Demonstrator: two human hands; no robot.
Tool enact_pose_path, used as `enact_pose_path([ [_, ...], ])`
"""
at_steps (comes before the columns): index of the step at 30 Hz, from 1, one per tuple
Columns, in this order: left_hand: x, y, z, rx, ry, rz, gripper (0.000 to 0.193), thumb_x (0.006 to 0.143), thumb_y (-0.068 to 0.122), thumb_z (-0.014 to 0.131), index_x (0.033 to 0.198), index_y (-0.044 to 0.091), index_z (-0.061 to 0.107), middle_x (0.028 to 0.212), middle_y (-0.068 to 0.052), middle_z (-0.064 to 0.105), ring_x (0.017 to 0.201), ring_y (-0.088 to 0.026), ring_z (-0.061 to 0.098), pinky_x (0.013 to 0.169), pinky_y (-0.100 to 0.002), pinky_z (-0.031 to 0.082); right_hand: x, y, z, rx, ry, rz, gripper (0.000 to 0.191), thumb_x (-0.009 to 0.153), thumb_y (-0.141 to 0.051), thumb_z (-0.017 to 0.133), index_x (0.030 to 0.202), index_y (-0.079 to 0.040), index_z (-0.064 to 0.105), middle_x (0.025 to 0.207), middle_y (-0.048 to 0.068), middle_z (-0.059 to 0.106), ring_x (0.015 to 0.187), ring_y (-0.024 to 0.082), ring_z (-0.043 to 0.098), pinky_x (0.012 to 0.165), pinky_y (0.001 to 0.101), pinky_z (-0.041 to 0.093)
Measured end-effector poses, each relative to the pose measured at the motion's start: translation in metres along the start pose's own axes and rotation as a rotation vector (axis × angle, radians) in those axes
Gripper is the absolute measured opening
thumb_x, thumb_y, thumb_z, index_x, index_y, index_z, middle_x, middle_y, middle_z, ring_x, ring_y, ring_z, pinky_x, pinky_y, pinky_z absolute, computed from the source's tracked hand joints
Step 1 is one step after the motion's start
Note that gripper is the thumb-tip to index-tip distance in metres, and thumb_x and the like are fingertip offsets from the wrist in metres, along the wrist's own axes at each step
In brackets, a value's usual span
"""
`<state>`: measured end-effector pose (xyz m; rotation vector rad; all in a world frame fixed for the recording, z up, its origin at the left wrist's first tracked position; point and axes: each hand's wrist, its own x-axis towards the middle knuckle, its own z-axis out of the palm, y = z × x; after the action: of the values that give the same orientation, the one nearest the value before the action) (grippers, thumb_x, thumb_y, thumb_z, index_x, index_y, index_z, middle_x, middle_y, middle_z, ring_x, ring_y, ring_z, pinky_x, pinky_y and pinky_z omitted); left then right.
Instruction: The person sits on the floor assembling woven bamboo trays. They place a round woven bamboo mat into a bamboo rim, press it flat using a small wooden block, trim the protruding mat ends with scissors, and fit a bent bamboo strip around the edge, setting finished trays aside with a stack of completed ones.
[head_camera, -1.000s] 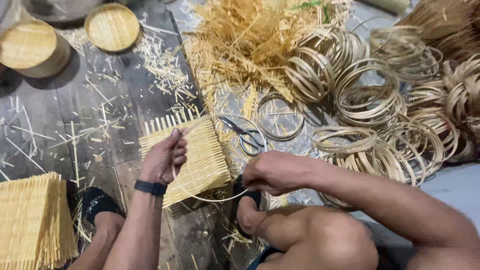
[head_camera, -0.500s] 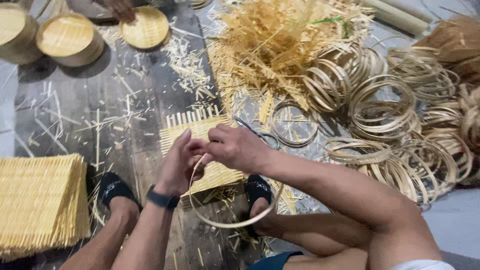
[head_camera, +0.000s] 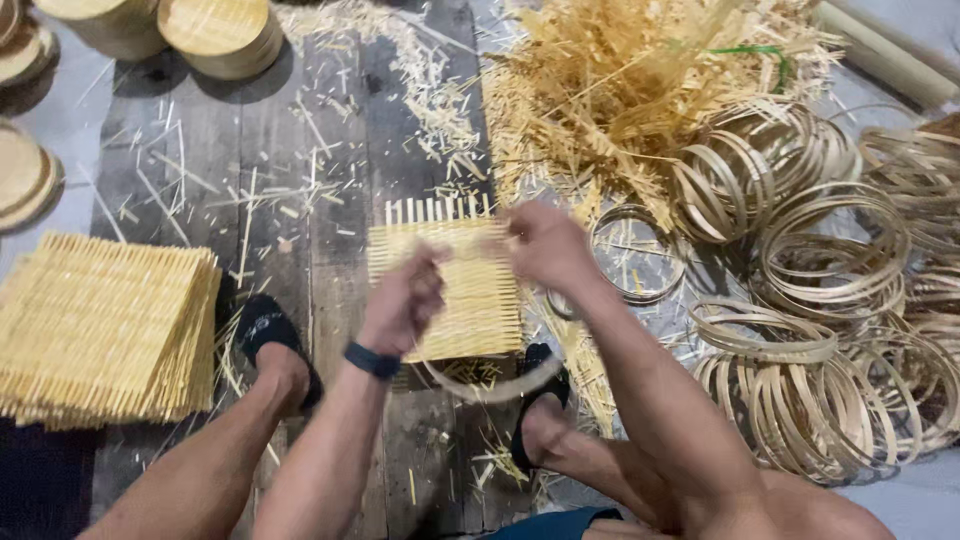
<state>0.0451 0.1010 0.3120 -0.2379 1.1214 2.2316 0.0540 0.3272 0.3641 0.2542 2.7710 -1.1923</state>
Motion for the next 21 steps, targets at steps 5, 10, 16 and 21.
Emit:
enact_pose_path([
  [5,0.015,0.02,-0.047,-0.496,0.086,0.138,0.031,0.102,0.03,0.057,0.097,0.001,0.066,0.068,-0.001,0.049,0.059,-0.012,0.044,0.052,-0.026,0.035,0.017,0.061,0.005,1.167,-0.155,0.12,0.045,0.1,-0.039,0.062,0.108,0.004,0.071,0.07,0.004,0.06,0.061,0.015,0.059,0.059,0.0317,0.055],
  [10,0.041,0.01,-0.086,-0.282,0.027,-0.061,0.036,0.099,0.032,0.065,0.08,0.002,0.066,0.052,0.004,0.045,0.044,-0.008,0.037,0.038,-0.023,0.029,0.029,0.102,0.041,1.447,-0.286,0.123,0.036,0.106,-0.032,0.064,0.099,0.003,0.07,0.064,-0.003,0.044,0.053,0.008,0.039,0.047,0.0237,0.032],
  [16,0.045,0.001,-0.099,-0.294,-0.066,-0.046,0.04,0.102,0.027,0.069,0.069,0.006,0.061,0.05,0.004,0.044,0.041,-0.008,0.033,0.035,-0.023,0.025,0.037,0.099,0.041,1.311,-0.267,0.128,0.036,0.102,-0.034,0.065,0.093,0.001,0.069,0.062,-0.005,0.042,0.051,0.008,0.036,0.045,0.0243,0.028],
  [21,0.033,0.006,-0.073,0.073,0.141,-0.105,0.03,0.096,0.023,0.066,0.073,0.004,0.07,0.053,0.003,0.051,0.042,-0.006,0.038,0.038,-0.023,0.026,0.04,0.097,0.046,0.985,-0.376,0.249,0.04,0.098,-0.037,0.067,0.083,0.0,0.064,0.056,-0.004,0.041,0.046,0.009,0.034,0.041,0.0258,0.024],
])
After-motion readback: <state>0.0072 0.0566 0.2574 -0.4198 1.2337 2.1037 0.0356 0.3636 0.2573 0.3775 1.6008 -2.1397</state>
